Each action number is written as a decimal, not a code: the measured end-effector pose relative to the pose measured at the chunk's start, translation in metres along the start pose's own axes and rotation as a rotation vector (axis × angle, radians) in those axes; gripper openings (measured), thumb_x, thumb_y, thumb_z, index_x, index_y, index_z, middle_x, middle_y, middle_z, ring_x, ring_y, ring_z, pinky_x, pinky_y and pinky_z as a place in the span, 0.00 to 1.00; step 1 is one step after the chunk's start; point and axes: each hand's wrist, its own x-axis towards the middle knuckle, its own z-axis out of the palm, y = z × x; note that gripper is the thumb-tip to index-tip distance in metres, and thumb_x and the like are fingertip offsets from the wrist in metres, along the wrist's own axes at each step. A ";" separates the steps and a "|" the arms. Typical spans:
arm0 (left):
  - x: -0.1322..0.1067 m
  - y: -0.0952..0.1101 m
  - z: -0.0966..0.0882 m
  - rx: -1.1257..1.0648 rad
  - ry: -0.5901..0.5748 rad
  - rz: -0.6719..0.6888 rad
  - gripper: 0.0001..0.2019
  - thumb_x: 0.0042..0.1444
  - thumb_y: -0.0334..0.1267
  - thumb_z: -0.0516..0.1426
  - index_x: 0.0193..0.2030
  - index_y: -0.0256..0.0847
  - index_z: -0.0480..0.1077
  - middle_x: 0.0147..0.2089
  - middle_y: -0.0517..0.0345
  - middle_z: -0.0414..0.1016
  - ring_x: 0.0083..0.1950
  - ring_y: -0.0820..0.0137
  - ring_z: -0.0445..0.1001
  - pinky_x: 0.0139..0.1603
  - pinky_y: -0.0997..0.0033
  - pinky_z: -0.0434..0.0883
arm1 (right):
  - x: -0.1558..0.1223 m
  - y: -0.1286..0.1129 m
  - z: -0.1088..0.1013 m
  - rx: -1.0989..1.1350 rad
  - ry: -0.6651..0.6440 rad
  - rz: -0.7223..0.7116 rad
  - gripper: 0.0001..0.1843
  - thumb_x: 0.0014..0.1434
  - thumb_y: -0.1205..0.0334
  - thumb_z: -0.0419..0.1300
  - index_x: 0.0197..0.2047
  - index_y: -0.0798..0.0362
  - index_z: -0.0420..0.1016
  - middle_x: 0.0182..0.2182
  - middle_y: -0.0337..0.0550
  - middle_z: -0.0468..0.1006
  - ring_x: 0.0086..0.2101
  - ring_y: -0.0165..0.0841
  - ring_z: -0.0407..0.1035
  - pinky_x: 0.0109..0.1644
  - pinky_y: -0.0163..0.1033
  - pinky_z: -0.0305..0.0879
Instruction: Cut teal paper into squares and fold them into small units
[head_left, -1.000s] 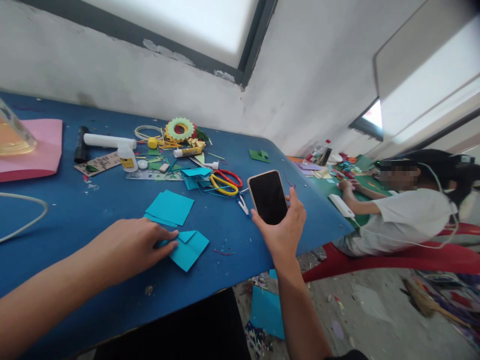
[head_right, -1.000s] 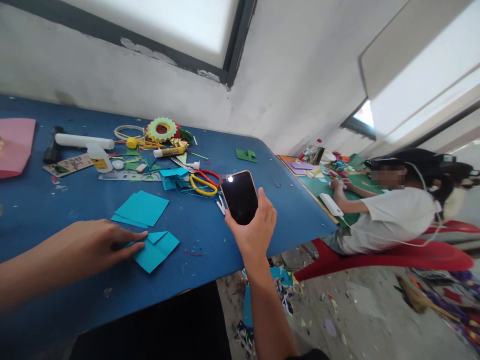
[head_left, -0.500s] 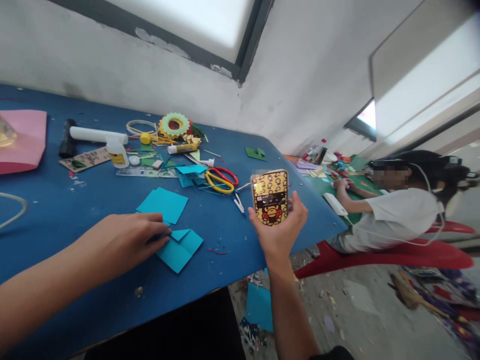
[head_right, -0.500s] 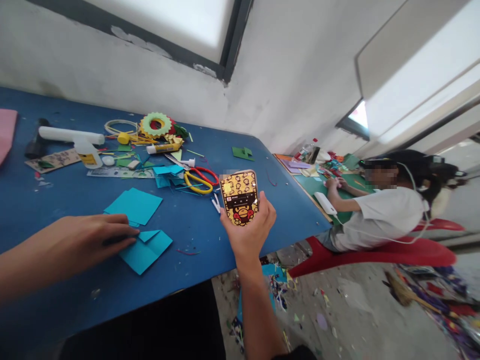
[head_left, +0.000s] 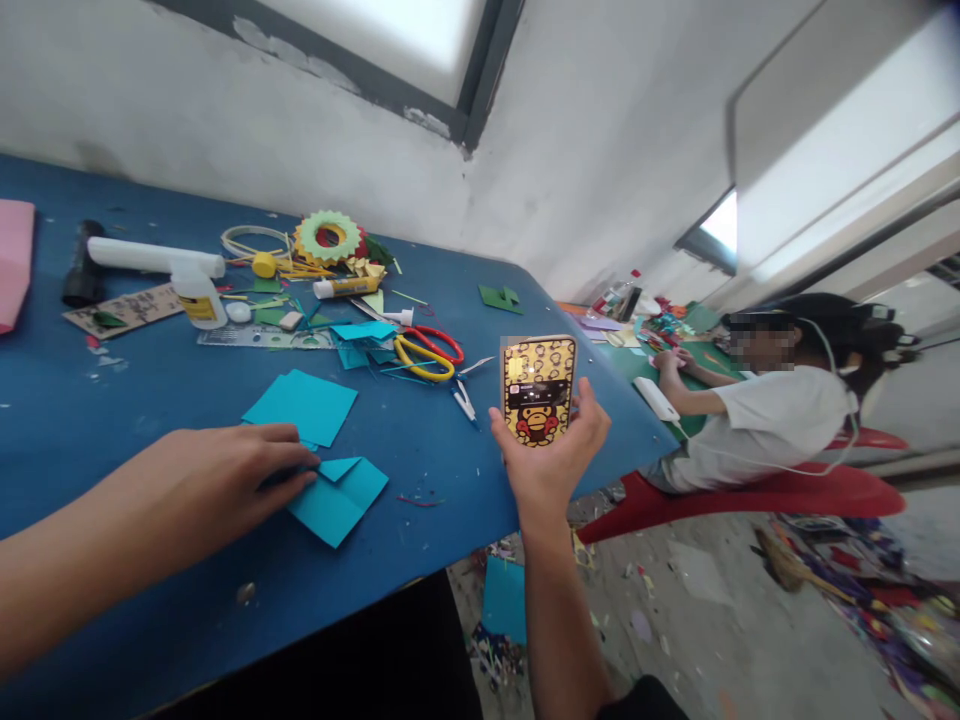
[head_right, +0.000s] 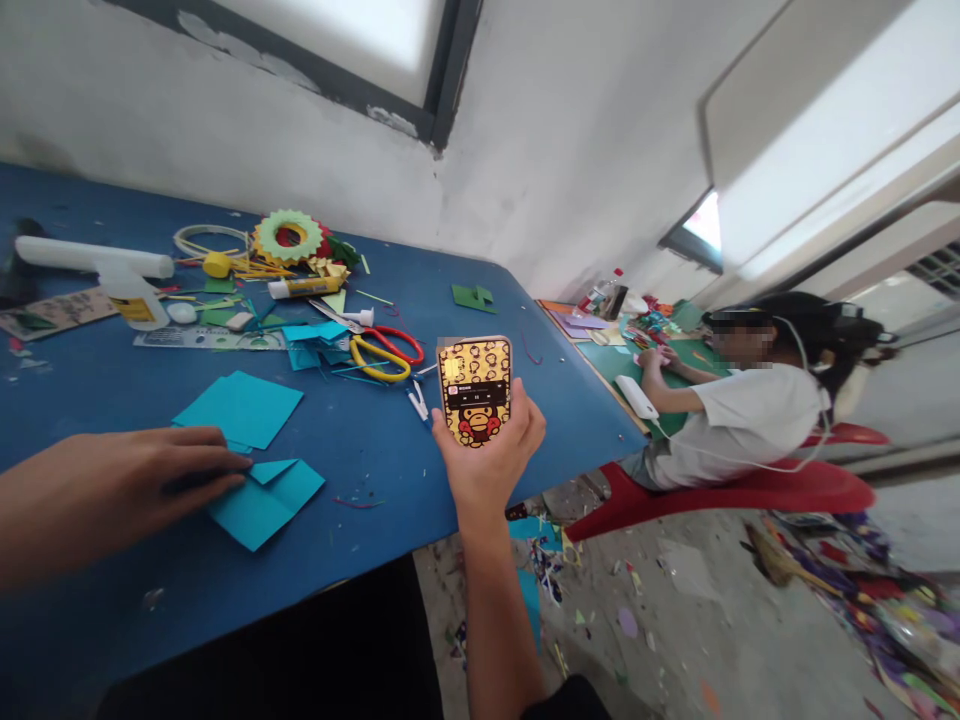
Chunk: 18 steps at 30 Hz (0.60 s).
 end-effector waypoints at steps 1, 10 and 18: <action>0.000 0.001 -0.001 0.004 -0.008 -0.001 0.16 0.60 0.41 0.45 0.42 0.48 0.74 0.43 0.60 0.76 0.39 0.63 0.76 0.32 0.70 0.68 | 0.000 0.000 0.000 -0.001 0.000 -0.011 0.44 0.48 0.51 0.64 0.62 0.54 0.47 0.48 0.58 0.62 0.49 0.50 0.57 0.51 0.59 0.58; 0.004 -0.007 0.013 0.002 0.029 -0.063 0.16 0.58 0.44 0.45 0.40 0.52 0.75 0.42 0.65 0.76 0.37 0.65 0.75 0.31 0.72 0.65 | 0.002 0.001 0.000 0.002 0.012 -0.010 0.37 0.48 0.53 0.64 0.57 0.54 0.52 0.45 0.55 0.62 0.48 0.47 0.58 0.52 0.57 0.59; 0.009 -0.028 0.031 -0.022 0.021 -0.054 0.21 0.54 0.54 0.41 0.41 0.60 0.74 0.45 0.66 0.75 0.40 0.61 0.76 0.33 0.65 0.69 | 0.005 -0.015 0.009 0.148 -0.134 0.338 0.45 0.39 0.51 0.68 0.55 0.57 0.52 0.47 0.56 0.59 0.48 0.47 0.61 0.49 0.54 0.63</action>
